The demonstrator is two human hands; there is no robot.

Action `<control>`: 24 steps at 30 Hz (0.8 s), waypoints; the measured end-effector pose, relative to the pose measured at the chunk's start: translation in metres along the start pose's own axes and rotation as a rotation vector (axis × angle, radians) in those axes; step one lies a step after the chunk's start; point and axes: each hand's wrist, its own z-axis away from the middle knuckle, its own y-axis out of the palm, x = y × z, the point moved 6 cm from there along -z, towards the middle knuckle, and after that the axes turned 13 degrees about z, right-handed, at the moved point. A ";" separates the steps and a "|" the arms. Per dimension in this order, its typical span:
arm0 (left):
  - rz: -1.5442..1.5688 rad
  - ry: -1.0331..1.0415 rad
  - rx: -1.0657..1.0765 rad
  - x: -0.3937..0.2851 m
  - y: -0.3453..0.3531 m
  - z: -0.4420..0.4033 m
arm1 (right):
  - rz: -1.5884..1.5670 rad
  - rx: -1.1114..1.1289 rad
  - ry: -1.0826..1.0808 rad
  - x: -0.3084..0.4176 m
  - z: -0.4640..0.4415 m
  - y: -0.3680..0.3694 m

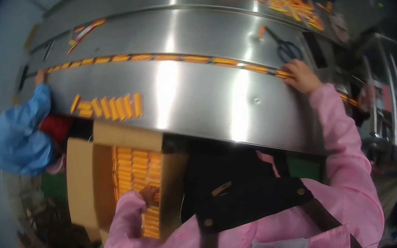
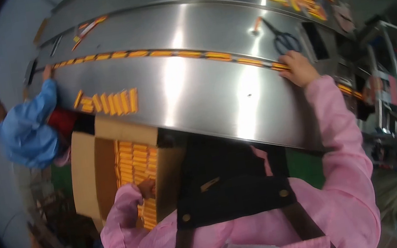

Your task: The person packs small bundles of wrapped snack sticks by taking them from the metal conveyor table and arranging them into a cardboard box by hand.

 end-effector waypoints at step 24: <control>0.525 0.030 -0.678 -0.043 -0.069 0.050 | -0.184 -0.138 -0.235 0.091 0.016 -0.037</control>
